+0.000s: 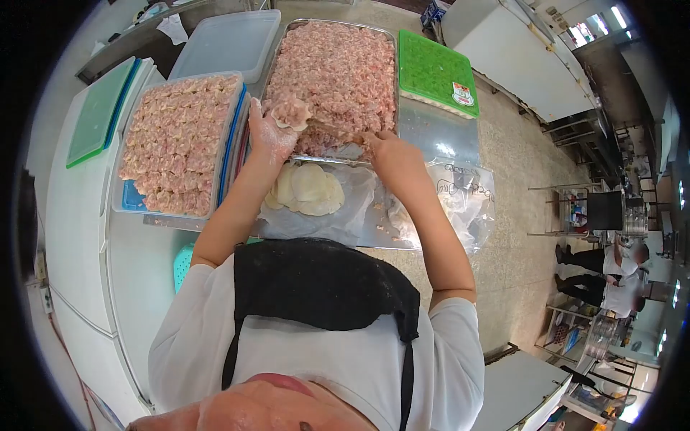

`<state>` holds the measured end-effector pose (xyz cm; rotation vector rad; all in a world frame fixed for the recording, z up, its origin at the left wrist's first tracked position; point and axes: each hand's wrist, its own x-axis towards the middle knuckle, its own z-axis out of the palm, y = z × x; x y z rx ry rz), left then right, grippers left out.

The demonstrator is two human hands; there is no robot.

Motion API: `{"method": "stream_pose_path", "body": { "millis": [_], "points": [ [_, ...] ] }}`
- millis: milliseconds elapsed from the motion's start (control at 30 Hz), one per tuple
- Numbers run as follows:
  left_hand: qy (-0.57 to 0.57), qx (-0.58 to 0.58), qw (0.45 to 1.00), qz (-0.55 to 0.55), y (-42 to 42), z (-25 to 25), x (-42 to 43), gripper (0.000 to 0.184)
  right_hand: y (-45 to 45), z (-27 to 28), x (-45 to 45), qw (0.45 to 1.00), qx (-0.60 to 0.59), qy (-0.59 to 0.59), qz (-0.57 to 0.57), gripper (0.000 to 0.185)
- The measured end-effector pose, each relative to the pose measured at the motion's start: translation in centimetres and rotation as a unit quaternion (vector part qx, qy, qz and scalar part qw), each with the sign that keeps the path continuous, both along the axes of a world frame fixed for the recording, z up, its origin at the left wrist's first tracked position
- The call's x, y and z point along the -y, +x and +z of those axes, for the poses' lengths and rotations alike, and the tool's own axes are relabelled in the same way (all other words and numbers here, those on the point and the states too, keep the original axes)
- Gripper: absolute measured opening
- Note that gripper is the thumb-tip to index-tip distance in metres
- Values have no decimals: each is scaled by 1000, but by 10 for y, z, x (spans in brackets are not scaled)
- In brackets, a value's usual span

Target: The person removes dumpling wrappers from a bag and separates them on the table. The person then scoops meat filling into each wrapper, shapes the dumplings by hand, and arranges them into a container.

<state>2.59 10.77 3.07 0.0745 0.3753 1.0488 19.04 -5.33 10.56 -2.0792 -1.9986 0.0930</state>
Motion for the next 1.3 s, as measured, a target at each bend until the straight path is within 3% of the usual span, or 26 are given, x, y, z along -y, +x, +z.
{"method": "stream_pose_path", "body": {
  "millis": [67,167,267,333,367,433,467,500,567,600,667,700,733,800,833,900,967,1033,1100,1133,1167,1200,1267,1300],
  "points": [
    [-26,-51,998,6,1,2,3,74,-1,2,0,999,45,-14,-25,35],
    [11,-68,997,-31,-3,17,10,76,0,-2,-3,999,29,28,31,39],
    [-42,-59,997,20,0,14,5,76,0,31,-1,989,127,-73,12,40],
    [-12,-62,998,21,4,31,14,74,-3,28,5,981,117,114,107,30],
    [19,-65,998,16,6,41,19,73,1,25,3,980,116,115,111,30],
    [6,-56,998,20,7,53,30,68,14,17,-5,990,79,24,115,31],
    [-6,-45,999,22,8,55,34,64,26,21,-8,989,80,26,124,31],
    [-5,-46,999,29,9,53,36,64,41,28,-8,985,-13,51,162,27],
    [114,-7,993,6,8,45,36,56,66,34,-3,964,-166,106,180,22],
    [116,-7,993,13,6,48,40,56,71,35,0,962,-165,107,187,22],
    [293,-218,925,-102,1,55,55,58,80,37,9,963,-239,-29,120,24],
    [482,-368,795,1,4,54,52,64,84,39,13,962,-240,-30,126,24],
    [479,-373,795,6,6,55,50,64,86,42,16,959,-242,-81,126,25],
    [632,-507,585,30,8,58,48,61,91,41,21,951,-245,-133,132,26],
    [629,-512,584,32,6,56,46,61,92,38,22,952,-233,-80,179,27],
    [565,-627,528,-92,-1,50,43,56,96,26,20,947,-222,-27,229,28],
    [570,-636,514,-75,1,35,40,52,105,-1,9,942,-192,31,273,29],
    [575,-645,500,-58,8,39,45,48,121,-16,-13,945,-193,-14,262,22],
    [525,-622,560,-154,21,57,53,48,127,-20,-19,947,-195,-58,250,16],
    [522,-626,559,-152,22,49,50,48,126,-18,-20,969,-108,11,223,22],
    [478,-631,597,-128,23,33,43,47,123,-16,-22,977,-20,82,193,31],
    [433,-633,634,-100,23,24,37,46,117,-19,-20,976,-20,86,199,31],
    [433,-655,612,-94,22,20,32,43,106,-37,-13,964,-27,160,208,34],
    [435,-673,591,-99,22,16,34,40,107,-58,-24,973,-59,120,190,35]
  ]
}}
